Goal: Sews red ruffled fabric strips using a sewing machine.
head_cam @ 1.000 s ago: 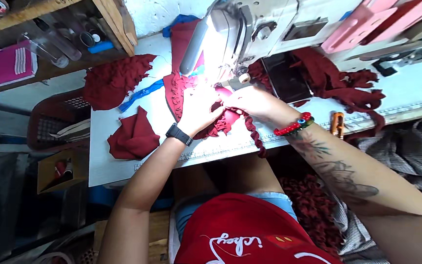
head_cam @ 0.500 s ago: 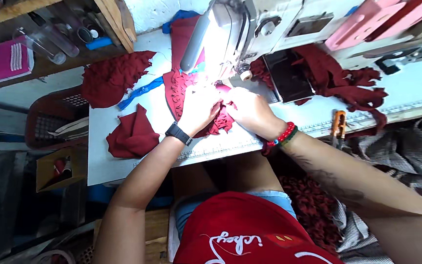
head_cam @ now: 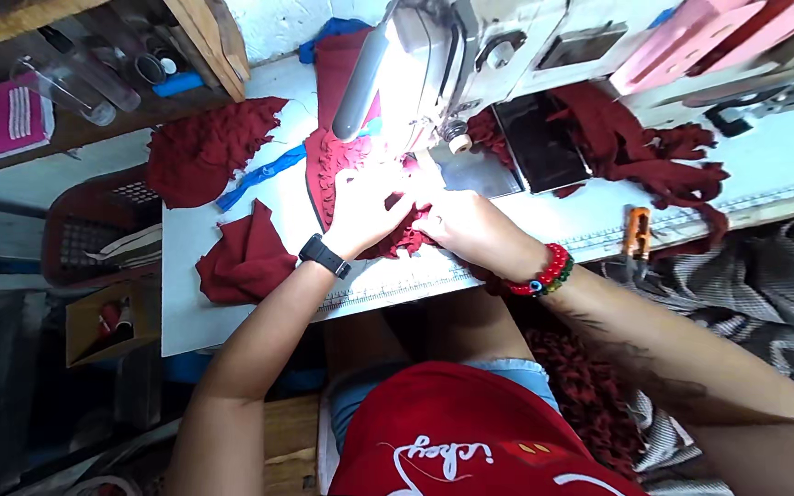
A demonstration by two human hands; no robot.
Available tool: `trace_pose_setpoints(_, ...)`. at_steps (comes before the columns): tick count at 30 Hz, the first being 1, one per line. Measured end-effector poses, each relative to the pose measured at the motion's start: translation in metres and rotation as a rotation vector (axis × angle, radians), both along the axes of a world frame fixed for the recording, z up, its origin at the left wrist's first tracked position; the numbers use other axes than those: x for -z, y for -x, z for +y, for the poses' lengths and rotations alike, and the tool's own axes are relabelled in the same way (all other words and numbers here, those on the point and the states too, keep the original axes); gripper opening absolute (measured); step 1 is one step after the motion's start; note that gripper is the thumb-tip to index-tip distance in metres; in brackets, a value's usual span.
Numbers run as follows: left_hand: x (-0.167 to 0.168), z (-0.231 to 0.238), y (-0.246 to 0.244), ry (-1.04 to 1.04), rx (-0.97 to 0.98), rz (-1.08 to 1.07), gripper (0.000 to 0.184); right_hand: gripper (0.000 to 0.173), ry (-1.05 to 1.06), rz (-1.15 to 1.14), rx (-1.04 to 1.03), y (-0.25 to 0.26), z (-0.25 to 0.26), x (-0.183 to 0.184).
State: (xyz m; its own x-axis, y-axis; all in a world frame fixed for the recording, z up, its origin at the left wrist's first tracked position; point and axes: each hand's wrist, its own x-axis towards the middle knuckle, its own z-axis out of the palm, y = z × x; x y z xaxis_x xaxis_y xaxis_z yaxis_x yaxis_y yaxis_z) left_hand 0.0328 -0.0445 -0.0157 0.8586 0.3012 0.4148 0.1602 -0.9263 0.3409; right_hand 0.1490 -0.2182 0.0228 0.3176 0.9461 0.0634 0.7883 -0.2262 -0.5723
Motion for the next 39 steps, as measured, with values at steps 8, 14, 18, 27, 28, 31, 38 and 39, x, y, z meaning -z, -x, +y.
trace_pose_setpoints(8, -0.002, 0.008, -0.001, 0.017, 0.062, 0.025, 0.026, 0.017, -0.105, -0.113, -0.126, -0.004, 0.003, 0.008)
trace_pose_setpoints(14, -0.005, 0.013, 0.005, -0.205, 0.192, 0.0, 0.021, 0.041, -0.138, -0.399, -0.175, -0.016, 0.008, 0.004)
trace_pose_setpoints(18, -0.002, 0.016, 0.005, -0.192, 0.244, 0.026, 0.025, 0.056, -0.044, -0.405, -0.277, -0.029, 0.01, -0.006)
trace_pose_setpoints(27, 0.002, 0.011, 0.004, -0.145, 0.167, 0.057, 0.027, 0.051, 0.026, -0.479, -0.348, -0.054, 0.027, 0.002)
trace_pose_setpoints(28, 0.002, 0.011, 0.003, -0.138, 0.163, 0.071, 0.028, 0.051, 0.028, -0.479, -0.352, -0.057, 0.028, 0.003)
trace_pose_setpoints(31, 0.004, 0.016, 0.0, -0.139, 0.158, 0.05, 0.026, 0.054, 0.047, -0.44, -0.349, -0.062, 0.033, 0.003)
trace_pose_setpoints(38, 0.003, 0.021, -0.003, -0.135, 0.185, 0.006, 0.02, 0.062, 0.008, -0.441, -0.294, -0.061, 0.03, 0.008)
trace_pose_setpoints(39, 0.003, 0.02, -0.003, -0.15, 0.199, -0.006, 0.02, 0.059, -0.007, -0.454, -0.297, -0.057, 0.026, 0.006)
